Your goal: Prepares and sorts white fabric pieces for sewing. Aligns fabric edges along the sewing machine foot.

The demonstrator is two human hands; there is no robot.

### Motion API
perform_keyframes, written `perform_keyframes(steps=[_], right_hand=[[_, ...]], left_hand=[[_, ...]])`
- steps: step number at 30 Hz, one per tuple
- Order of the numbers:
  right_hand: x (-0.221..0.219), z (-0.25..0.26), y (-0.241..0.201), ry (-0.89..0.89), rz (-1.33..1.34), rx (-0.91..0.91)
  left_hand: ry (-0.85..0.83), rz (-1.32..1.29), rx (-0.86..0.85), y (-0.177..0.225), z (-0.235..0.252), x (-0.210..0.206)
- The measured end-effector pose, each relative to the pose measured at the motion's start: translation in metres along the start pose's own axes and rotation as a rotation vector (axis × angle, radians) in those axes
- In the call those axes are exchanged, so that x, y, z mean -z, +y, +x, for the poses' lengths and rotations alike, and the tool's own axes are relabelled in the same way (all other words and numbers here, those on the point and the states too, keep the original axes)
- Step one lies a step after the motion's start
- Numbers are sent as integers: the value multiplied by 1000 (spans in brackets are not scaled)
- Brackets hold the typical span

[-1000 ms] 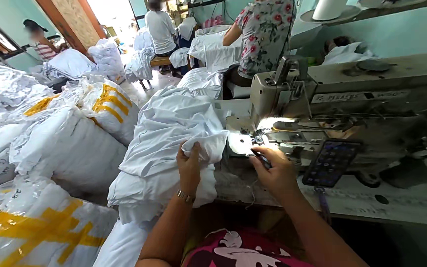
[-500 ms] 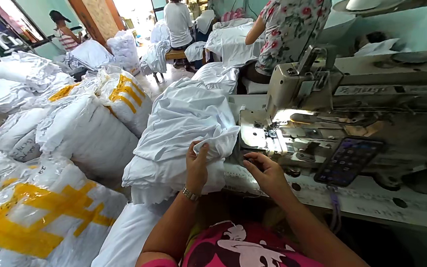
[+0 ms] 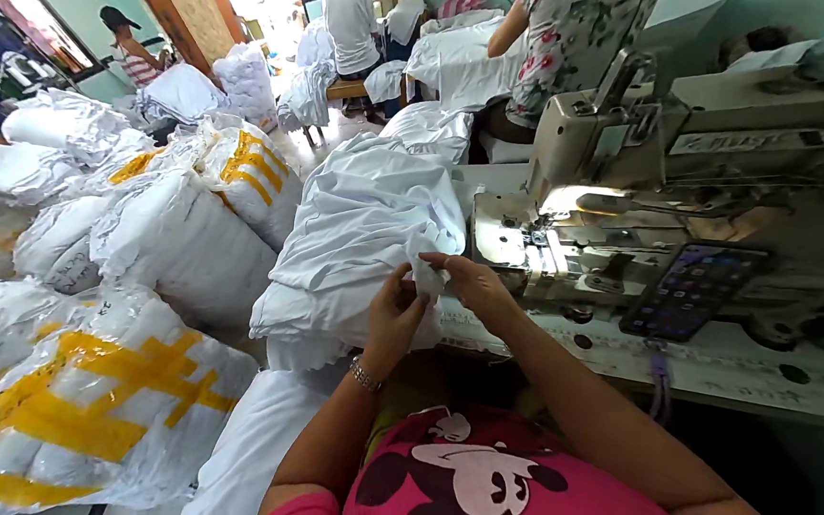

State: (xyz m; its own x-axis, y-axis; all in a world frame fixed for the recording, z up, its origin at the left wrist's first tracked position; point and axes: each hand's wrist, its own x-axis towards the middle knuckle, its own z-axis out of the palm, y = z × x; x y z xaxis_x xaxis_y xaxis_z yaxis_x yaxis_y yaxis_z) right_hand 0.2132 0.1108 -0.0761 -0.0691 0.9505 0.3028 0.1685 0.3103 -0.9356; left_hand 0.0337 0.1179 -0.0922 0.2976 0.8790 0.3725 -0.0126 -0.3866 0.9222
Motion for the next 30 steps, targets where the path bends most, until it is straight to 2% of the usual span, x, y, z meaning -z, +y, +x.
perform_keyframes(steps=[2, 4, 11, 14, 16, 22, 26, 30], right_hand=[[8, -8, 0, 45, 69, -62], [14, -19, 1, 83, 51, -110], [15, -32, 4, 123, 168, -181], [13, -26, 4, 76, 256, -218], [11, -22, 5, 59, 284, -238], [12, -35, 8, 189, 103, -57], [17, -60, 6, 241, -52, -45], [11, -82, 5, 267, -88, -97]], left_hand=[[-33, -81, 96, 1, 3, -3], [-42, -139, 122, -2, 4, -8], [-184, 62, -64, -9, 7, -19], [-245, 180, -85, -7, 8, -16], [-226, 194, -56, -6, 9, -13], [-71, -84, 23, -3, 15, -17], [-99, -192, 100, -4, 18, -27], [-156, -208, 140, -5, 18, -36]])
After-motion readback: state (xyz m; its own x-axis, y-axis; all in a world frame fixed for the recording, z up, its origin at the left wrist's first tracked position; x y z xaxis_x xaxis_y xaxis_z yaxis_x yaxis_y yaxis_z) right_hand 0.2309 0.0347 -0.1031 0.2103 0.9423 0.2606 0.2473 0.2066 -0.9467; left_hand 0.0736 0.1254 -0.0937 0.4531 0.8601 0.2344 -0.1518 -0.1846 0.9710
